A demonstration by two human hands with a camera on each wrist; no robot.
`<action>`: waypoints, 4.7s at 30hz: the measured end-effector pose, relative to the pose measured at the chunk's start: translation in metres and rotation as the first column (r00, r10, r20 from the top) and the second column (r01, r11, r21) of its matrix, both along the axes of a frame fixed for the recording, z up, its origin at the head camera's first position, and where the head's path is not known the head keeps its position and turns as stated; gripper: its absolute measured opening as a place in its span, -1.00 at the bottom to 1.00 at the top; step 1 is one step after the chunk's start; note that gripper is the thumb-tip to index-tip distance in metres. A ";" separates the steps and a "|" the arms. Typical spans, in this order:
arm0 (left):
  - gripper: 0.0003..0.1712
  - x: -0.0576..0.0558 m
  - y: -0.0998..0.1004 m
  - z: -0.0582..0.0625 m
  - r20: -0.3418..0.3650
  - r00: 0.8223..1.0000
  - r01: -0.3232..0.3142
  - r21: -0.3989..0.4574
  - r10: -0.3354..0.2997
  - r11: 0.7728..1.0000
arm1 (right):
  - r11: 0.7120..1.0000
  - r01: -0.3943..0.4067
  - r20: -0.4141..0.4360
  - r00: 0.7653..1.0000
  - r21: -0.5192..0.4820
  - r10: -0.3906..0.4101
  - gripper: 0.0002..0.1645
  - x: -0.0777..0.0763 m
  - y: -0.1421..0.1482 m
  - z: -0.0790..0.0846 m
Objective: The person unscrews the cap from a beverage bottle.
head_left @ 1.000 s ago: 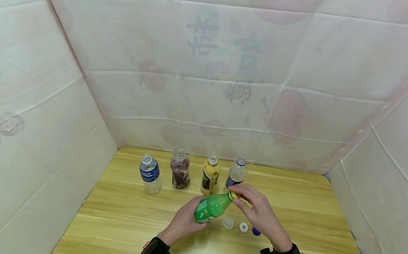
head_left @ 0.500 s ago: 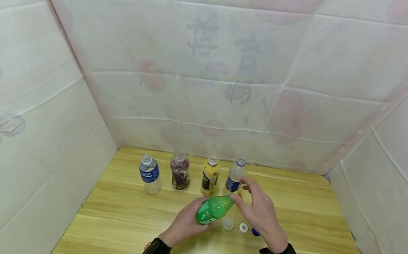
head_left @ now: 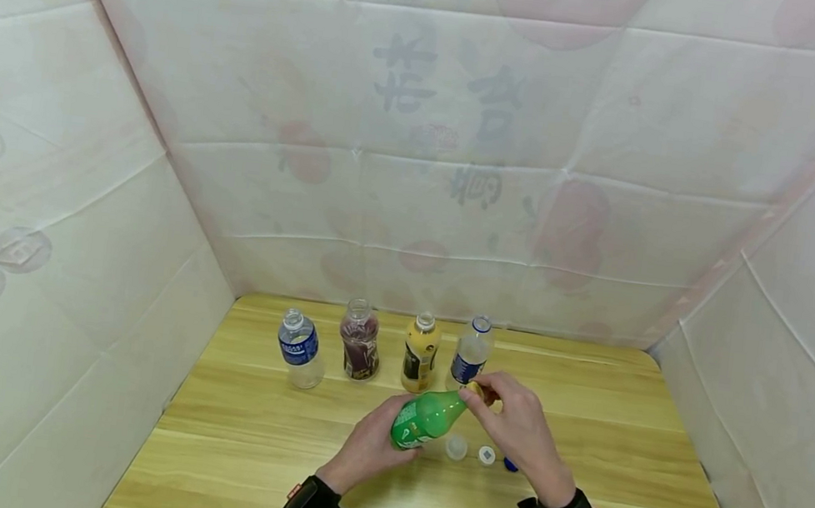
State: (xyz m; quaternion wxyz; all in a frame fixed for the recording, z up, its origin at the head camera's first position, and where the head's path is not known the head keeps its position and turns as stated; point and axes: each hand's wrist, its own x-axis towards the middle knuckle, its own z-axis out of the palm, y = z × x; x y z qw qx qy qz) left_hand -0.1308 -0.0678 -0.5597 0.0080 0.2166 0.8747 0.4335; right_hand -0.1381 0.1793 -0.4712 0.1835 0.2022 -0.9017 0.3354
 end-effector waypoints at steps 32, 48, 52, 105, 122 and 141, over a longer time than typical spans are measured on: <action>-0.07 -0.004 -0.010 -0.005 0.030 0.999 -0.043 0.047 0.042 0.998 | 0.999 -0.049 0.062 0.997 0.017 0.048 -0.47 0.002 0.047 -0.025; -0.10 -0.002 -0.014 -0.009 0.056 0.997 -0.062 0.108 0.056 0.992 | 0.969 0.130 0.305 0.933 0.209 -0.191 -0.59 -0.003 0.083 -0.086; -0.11 -0.002 -0.015 -0.008 0.067 0.996 -0.068 0.104 0.062 0.992 | 0.950 0.148 0.324 0.916 0.275 -0.237 -0.61 -0.008 0.086 -0.099; -0.02 -0.007 -0.013 -0.009 0.074 0.979 -0.203 0.294 0.190 0.934 | 0.949 0.270 0.236 0.923 0.162 -0.303 -0.37 -0.014 0.085 -0.098; -0.02 -0.022 -0.004 -0.023 0.151 0.946 -0.320 0.315 0.286 0.893 | 0.958 0.276 0.195 0.938 0.072 -0.285 -0.43 -0.005 0.076 -0.090; 0.24 -0.023 -0.002 -0.031 0.188 0.949 -0.295 0.246 0.253 0.923 | 0.967 0.245 0.204 0.945 0.071 -0.255 -0.45 -0.005 0.074 -0.089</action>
